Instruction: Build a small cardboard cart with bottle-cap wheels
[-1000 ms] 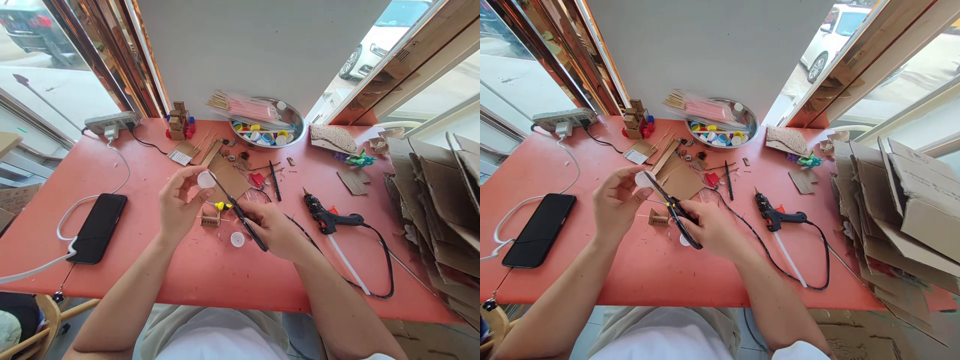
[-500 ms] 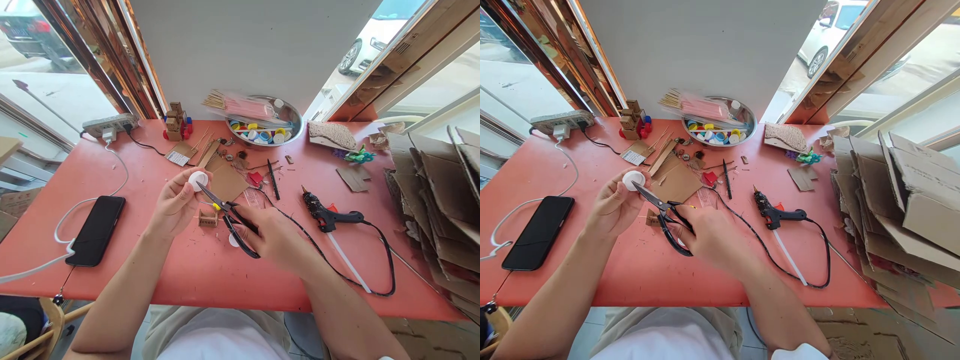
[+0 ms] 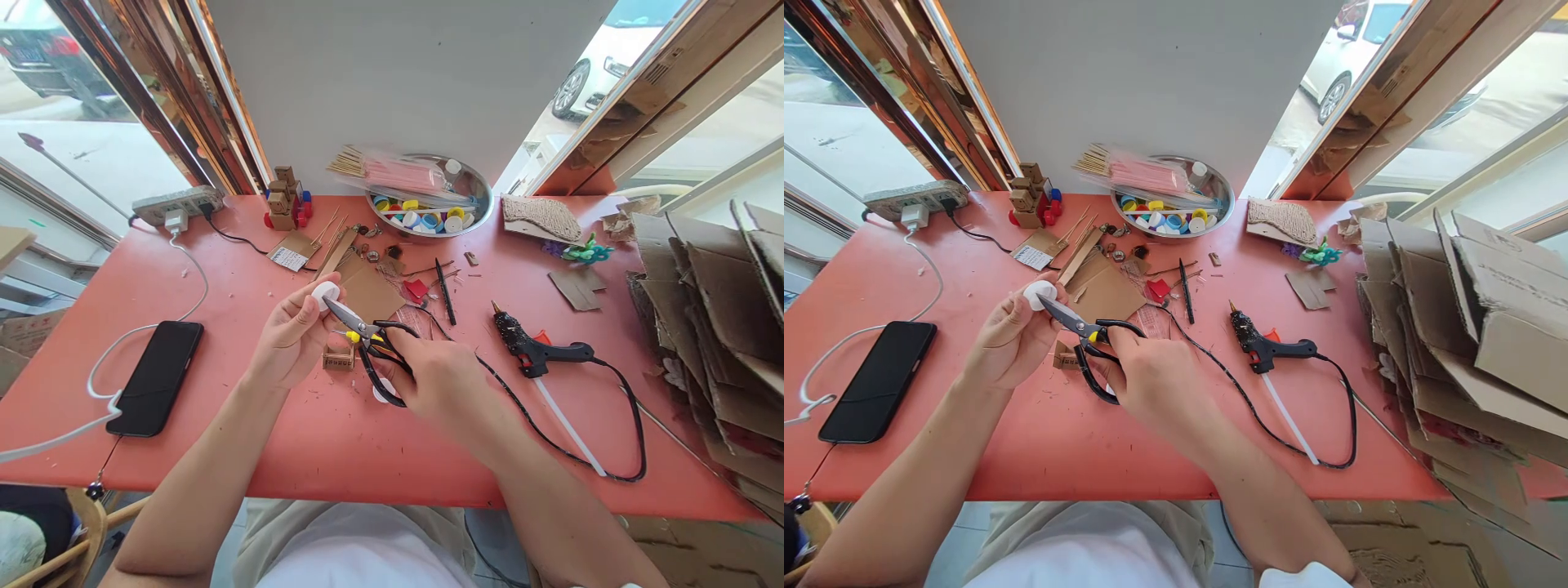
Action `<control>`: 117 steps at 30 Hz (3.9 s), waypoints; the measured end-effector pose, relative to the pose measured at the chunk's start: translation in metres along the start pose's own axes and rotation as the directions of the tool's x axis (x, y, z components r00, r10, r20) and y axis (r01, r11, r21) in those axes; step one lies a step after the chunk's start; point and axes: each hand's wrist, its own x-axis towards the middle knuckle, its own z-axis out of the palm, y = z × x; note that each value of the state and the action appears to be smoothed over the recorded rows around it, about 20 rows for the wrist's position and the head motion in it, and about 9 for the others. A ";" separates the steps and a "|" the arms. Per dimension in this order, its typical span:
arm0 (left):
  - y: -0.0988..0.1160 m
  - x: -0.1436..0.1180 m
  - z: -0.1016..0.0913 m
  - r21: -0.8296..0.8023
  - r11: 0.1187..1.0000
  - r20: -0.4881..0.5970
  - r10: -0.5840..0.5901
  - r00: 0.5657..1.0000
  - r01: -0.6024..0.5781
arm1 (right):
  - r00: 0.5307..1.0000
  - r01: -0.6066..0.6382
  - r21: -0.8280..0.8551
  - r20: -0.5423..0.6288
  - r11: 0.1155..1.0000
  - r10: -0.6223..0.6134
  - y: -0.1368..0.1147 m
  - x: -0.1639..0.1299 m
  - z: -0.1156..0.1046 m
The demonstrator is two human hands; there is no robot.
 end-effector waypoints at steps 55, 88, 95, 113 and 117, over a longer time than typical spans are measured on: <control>0.002 -0.004 0.009 0.006 0.964 -0.164 0.264 0.951 -0.266 | 0.959 -0.022 0.462 0.260 0.887 -0.112 0.022 0.016 -0.006; 0.003 -0.004 0.013 0.129 0.967 -0.115 0.234 0.965 -0.219 | 0.973 0.178 -0.103 -0.133 0.979 -0.191 0.029 0.011 0.013; 0.002 -0.004 0.012 0.140 0.961 -0.104 0.252 0.962 -0.237 | 0.988 0.126 -0.066 -0.083 0.990 -0.131 0.023 0.009 0.016; -0.001 -0.002 0.013 0.166 0.933 -0.200 0.350 0.915 -0.320 | 0.996 0.000 0.056 -0.087 0.998 0.005 0.016 0.009 0.019; 0.000 -0.003 0.014 0.157 0.946 -0.150 0.306 0.940 -0.283 | 0.995 -0.050 0.315 0.094 0.948 0.021 0.013 0.013 0.014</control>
